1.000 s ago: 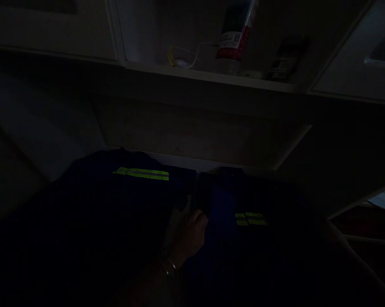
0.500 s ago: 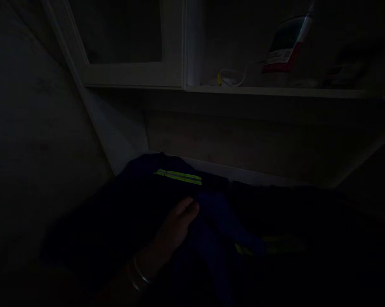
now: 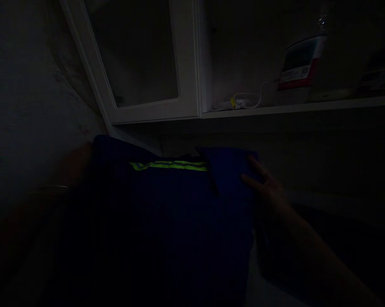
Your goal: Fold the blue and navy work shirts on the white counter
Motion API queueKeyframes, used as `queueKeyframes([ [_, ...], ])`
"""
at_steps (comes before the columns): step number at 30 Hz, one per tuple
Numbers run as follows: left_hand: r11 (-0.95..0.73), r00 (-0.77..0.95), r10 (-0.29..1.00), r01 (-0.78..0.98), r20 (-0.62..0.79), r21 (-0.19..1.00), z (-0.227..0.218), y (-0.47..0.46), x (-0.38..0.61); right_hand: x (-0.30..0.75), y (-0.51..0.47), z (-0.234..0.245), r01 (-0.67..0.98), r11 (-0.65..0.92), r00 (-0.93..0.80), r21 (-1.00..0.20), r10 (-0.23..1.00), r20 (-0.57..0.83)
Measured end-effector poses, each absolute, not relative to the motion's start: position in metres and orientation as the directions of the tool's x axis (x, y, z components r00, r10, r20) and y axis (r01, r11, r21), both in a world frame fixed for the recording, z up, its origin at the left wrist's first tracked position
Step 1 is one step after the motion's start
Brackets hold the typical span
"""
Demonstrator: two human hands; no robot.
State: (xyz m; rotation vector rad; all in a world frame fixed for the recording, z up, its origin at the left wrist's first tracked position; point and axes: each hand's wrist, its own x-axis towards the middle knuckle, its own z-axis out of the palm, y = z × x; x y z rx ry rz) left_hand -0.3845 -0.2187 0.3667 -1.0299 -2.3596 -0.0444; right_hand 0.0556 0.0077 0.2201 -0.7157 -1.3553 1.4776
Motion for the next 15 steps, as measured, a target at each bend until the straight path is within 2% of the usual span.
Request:
queueKeyframes([
  [2,0.605,-0.457,0.794,0.650,0.401,-0.459,0.326,-0.199,-0.396,0.021,0.014,0.171,-0.187,-0.041,-0.402,-0.981,0.915,0.038],
  [3,0.576,-0.439,0.817,0.623,0.374,-0.529,0.303,-0.189,-0.399,0.009,0.015,0.143,-0.105,-0.087,-0.422,-0.991,0.906,-0.035],
  [5,0.536,-0.417,0.844,0.614,0.338,-0.580,0.254,-0.168,-0.400,-0.006,0.013,0.084,0.120,-0.087,-0.478,-0.989,0.868,-0.134],
  [7,0.490,-0.387,0.871,0.657,0.302,-0.572,0.210,-0.148,-0.398,-0.011,0.006,0.037,0.372,0.073,-0.563,-0.925,0.810,-0.163],
  [10,0.390,-0.326,0.921,0.788,0.216,-0.477,0.154,-0.123,-0.390,-0.014,-0.005,0.006,0.634,0.367,-0.560,-0.681,0.825,-0.077],
  [13,0.341,-0.313,0.940,0.869,0.136,-0.358,0.111,-0.102,-0.376,-0.026,-0.008,0.011,0.734,0.525,-0.537,-0.431,0.837,0.105],
  [15,0.316,-0.307,0.948,0.896,0.079,-0.312,0.088,-0.091,-0.362,-0.039,-0.006,0.017,0.714,0.629,-0.612,-0.308,0.774,0.162],
])
